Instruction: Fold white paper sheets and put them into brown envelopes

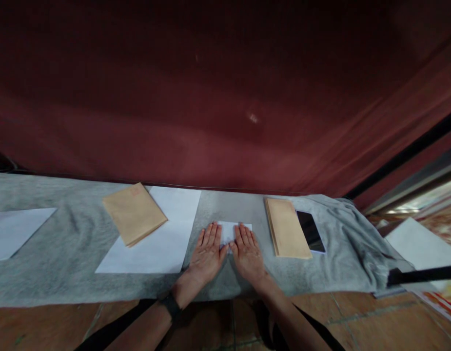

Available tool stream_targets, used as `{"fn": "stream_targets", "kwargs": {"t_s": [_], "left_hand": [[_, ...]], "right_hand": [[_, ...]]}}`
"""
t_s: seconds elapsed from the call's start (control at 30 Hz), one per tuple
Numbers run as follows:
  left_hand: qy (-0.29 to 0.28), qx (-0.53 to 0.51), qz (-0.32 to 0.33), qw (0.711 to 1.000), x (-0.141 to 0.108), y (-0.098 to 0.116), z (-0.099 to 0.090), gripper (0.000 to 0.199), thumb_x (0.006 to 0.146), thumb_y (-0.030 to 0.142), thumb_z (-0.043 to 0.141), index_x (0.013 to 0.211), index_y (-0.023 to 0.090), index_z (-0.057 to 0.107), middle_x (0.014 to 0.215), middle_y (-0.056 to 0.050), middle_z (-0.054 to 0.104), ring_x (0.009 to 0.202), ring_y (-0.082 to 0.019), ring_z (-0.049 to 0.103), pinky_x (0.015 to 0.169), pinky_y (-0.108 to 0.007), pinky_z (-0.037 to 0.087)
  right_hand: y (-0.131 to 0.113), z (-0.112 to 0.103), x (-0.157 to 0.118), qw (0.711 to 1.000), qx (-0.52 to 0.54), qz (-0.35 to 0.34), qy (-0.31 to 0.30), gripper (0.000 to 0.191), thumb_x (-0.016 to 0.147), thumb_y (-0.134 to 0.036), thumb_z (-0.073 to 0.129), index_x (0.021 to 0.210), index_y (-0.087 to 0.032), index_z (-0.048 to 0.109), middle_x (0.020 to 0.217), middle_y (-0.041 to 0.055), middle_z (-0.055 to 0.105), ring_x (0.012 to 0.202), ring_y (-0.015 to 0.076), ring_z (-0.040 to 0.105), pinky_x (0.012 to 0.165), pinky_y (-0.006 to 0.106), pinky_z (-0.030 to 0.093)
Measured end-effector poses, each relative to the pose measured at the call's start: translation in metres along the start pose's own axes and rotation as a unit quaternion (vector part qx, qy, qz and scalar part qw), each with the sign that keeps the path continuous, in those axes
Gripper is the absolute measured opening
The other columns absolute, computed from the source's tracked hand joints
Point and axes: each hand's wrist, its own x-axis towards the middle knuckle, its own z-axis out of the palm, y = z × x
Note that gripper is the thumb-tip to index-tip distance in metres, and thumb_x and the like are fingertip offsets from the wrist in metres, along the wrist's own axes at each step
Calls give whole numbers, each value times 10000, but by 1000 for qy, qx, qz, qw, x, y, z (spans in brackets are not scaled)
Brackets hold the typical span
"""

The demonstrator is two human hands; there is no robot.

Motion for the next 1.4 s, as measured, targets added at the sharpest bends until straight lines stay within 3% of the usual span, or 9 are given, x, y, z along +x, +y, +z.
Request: {"fn": "stream_targets", "kwargs": {"t_s": [0.33, 0.53, 0.67, 0.8, 0.9, 1.03, 1.2, 1.4], "left_hand": [[50, -24, 55, 997, -34, 7, -7, 762, 985, 595, 408, 1512, 44, 395, 1575, -231, 403, 1478, -335, 372, 1210, -523, 293], [24, -66, 123, 990, -42, 14, -20, 729, 984, 575, 458, 1532, 101, 376, 1600, -192, 383, 1484, -303, 367, 1208, -470, 319], [-1, -94, 165, 982, -39, 22, -23, 722, 980, 560, 477, 1529, 102, 380, 1576, -186, 425, 1467, -289, 397, 1218, -460, 294], [-13, -106, 178, 978, -40, 32, -18, 638, 983, 495, 497, 1496, 117, 449, 1515, -172, 512, 1417, -292, 466, 1218, -464, 270], [-4, -105, 188, 977, -40, 33, -16, 571, 999, 428, 476, 1473, 110, 480, 1497, -170, 533, 1405, -282, 482, 1208, -451, 287], [-1, -143, 220, 965, -32, 28, -29, 469, 999, 298, 457, 1434, 133, 518, 1482, -147, 556, 1394, -241, 496, 1206, -426, 317], [-16, -186, 170, 968, -20, 24, -44, 427, 953, 215, 461, 1355, 127, 575, 1409, -148, 622, 1346, -228, 549, 1172, -408, 395], [-10, -117, 106, 987, -19, 16, -30, 532, 922, 245, 443, 1412, 47, 507, 1496, -215, 521, 1422, -299, 465, 1169, -473, 388]], "right_hand": [[13, 6, -1, 1000, -24, -3, -7, 562, 1069, -382, 343, 1550, -93, 376, 1610, 173, 351, 1503, 284, 322, 1205, 473, 285], [13, 4, 2, 998, 2, 56, 42, 550, 1056, -364, 356, 1512, -67, 430, 1587, 221, 371, 1488, 342, 338, 1187, 572, 296], [-4, -5, 12, 996, 89, 12, -9, 554, 1071, -376, 292, 1511, -74, 439, 1599, 183, 368, 1515, 288, 295, 1216, 522, 303], [-22, -12, 17, 981, 167, -59, -80, 533, 1085, -408, 261, 1511, -159, 460, 1592, 102, 410, 1501, 219, 332, 1236, 467, 306], [-23, -15, 17, 978, 181, -58, -83, 526, 1085, -399, 258, 1499, -159, 478, 1569, 106, 446, 1488, 219, 359, 1247, 488, 283], [-15, -18, 16, 977, 189, -37, -86, 536, 1089, -411, 237, 1505, -164, 466, 1580, 93, 429, 1488, 204, 360, 1254, 480, 271], [-4, -15, 14, 982, 168, -11, -89, 566, 1091, -443, 204, 1509, -162, 462, 1584, 97, 422, 1491, 210, 355, 1247, 474, 279], [6, -9, 3, 993, 95, -25, -63, 540, 1091, -400, 243, 1557, -163, 378, 1621, 118, 341, 1509, 235, 314, 1236, 485, 270]]}}
